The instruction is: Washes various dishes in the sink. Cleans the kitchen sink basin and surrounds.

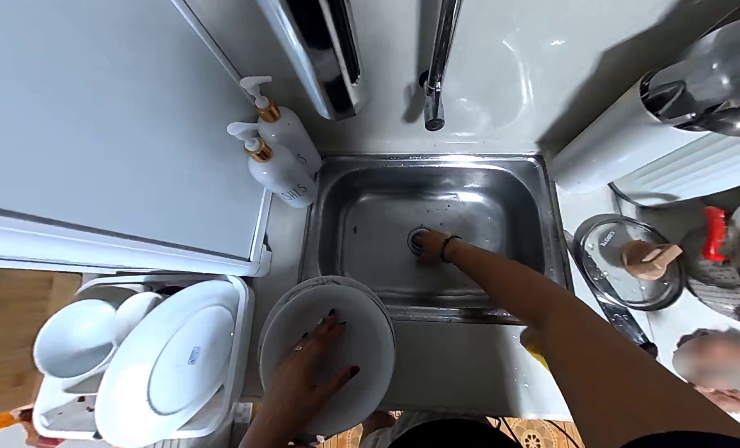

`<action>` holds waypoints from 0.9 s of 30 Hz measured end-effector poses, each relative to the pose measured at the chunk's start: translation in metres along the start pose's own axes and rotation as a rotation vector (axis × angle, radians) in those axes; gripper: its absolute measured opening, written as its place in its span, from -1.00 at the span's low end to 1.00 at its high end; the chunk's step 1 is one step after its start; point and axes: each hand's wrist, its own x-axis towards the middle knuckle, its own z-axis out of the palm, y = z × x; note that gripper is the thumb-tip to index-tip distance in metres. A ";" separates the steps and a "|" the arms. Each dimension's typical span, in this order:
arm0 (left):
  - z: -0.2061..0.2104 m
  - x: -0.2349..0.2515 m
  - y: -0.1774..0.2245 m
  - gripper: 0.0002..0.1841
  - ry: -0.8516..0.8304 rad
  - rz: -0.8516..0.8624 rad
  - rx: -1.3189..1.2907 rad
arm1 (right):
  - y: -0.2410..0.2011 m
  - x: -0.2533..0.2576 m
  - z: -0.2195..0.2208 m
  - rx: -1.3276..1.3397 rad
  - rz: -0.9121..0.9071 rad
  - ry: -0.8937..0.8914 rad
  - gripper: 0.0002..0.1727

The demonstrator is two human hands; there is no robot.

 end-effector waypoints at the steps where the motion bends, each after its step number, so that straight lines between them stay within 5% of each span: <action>1: 0.000 -0.001 0.001 -0.18 0.000 -0.001 -0.003 | 0.003 -0.004 0.002 -0.018 -0.029 0.009 -0.28; 10: 0.007 0.002 -0.004 -0.20 0.011 0.013 -0.021 | 0.026 0.005 -0.008 0.130 -0.171 0.056 -0.67; 13: 0.009 0.000 -0.005 -0.20 0.008 -0.009 -0.028 | 0.016 0.001 -0.005 0.138 -0.013 0.001 -0.63; 16: 0.007 0.004 -0.002 -0.19 0.004 -0.005 -0.025 | 0.079 0.077 0.079 0.231 -0.046 0.239 -0.60; 20: 0.007 0.005 0.001 -0.20 0.017 -0.006 -0.023 | 0.126 0.093 0.118 0.272 -0.073 0.112 -0.60; 23: 0.004 0.007 0.002 -0.22 0.006 -0.003 -0.022 | 0.114 0.062 0.101 0.218 -0.096 0.007 -0.58; 27: 0.004 0.005 -0.007 -0.19 -0.012 0.004 -0.030 | 0.055 -0.009 0.027 0.111 0.032 -0.030 -0.46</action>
